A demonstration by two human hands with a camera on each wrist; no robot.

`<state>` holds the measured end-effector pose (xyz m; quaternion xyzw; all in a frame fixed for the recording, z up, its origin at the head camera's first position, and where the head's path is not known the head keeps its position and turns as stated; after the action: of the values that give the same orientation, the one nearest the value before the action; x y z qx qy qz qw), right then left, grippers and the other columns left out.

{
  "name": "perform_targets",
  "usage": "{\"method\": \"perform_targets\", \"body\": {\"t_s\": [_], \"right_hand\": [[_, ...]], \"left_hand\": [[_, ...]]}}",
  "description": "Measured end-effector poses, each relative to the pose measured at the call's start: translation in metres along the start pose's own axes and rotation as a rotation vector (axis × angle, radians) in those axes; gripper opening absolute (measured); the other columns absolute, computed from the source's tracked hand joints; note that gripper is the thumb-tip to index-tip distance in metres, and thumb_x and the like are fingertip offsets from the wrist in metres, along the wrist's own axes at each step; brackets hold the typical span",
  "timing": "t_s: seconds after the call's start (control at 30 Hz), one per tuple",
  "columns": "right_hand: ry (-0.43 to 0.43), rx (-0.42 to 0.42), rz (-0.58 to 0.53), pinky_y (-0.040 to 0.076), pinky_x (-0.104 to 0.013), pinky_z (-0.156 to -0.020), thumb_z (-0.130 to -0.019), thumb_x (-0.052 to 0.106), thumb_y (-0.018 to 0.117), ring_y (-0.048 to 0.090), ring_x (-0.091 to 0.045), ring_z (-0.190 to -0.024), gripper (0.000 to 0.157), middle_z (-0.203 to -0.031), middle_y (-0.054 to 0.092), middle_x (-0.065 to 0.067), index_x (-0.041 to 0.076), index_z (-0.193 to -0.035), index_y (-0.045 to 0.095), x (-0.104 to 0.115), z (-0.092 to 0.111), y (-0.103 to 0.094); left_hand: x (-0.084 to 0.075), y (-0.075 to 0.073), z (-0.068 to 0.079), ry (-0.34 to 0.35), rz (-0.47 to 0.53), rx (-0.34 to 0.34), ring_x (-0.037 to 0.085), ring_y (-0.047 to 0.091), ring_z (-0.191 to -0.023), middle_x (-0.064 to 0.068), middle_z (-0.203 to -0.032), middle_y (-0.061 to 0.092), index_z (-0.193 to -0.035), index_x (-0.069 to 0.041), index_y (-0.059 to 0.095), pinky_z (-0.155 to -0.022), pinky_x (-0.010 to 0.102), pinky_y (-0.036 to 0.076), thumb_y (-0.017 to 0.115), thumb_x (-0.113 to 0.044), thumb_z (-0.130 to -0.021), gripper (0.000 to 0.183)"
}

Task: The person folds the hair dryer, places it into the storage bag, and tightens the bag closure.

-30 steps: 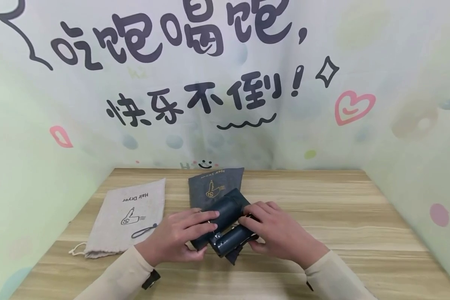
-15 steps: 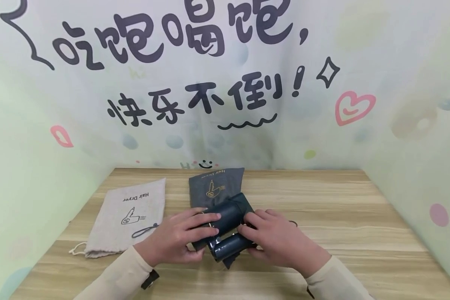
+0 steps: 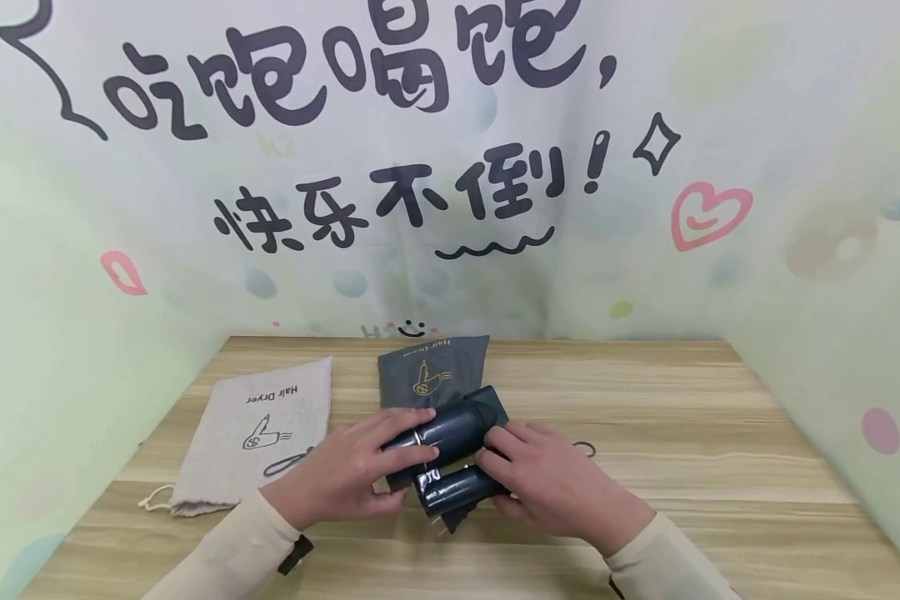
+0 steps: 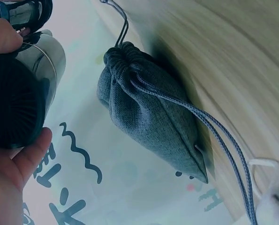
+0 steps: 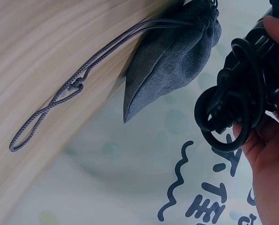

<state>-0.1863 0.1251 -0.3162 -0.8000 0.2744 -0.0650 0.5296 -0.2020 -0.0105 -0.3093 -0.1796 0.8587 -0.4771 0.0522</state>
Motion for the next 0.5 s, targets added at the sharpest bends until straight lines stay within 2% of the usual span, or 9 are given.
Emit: {"method": "perform_targets", "body": {"t_s": [0.23, 0.5], "right_hand": [[0.018, 0.021, 0.020, 0.053, -0.035, -0.072, -0.074, 0.031, 0.085, 0.053, -0.015, -0.087, 0.045, -0.104, 0.055, 0.002, 0.016, -0.111, 0.064, -0.0008, -0.0010, 0.0038], [0.017, 0.033, 0.033, 0.052, -0.032, -0.068, -0.076, 0.031, 0.083, 0.051, -0.014, -0.082, 0.044, -0.103, 0.054, 0.002, 0.015, -0.111, 0.063, 0.0004, -0.0055, 0.0044]], "left_hand": [[0.0038, 0.0007, 0.0039, -0.018, -0.007, 0.031, 0.022, 0.050, -0.127, 0.007, -0.146, 0.048, -0.131, -0.025, 0.060, -0.093, 0.035, 0.052, 0.080, -0.028, -0.077, 0.058], [0.0078, -0.0080, 0.0085, -0.030, 0.000, 0.019, 0.022, 0.054, -0.125, 0.009, -0.144, 0.050, -0.133, -0.022, 0.059, -0.093, 0.036, 0.052, 0.085, -0.027, -0.076, 0.063]]}}
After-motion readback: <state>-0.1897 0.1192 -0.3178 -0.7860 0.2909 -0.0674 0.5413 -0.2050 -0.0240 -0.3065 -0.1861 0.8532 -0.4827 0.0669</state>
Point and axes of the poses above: each hand's wrist, its own z-axis away from the middle knuckle, its own y-axis out of the palm, x = y × z, the point moved 10 cm from there along -z, towards the middle knuckle
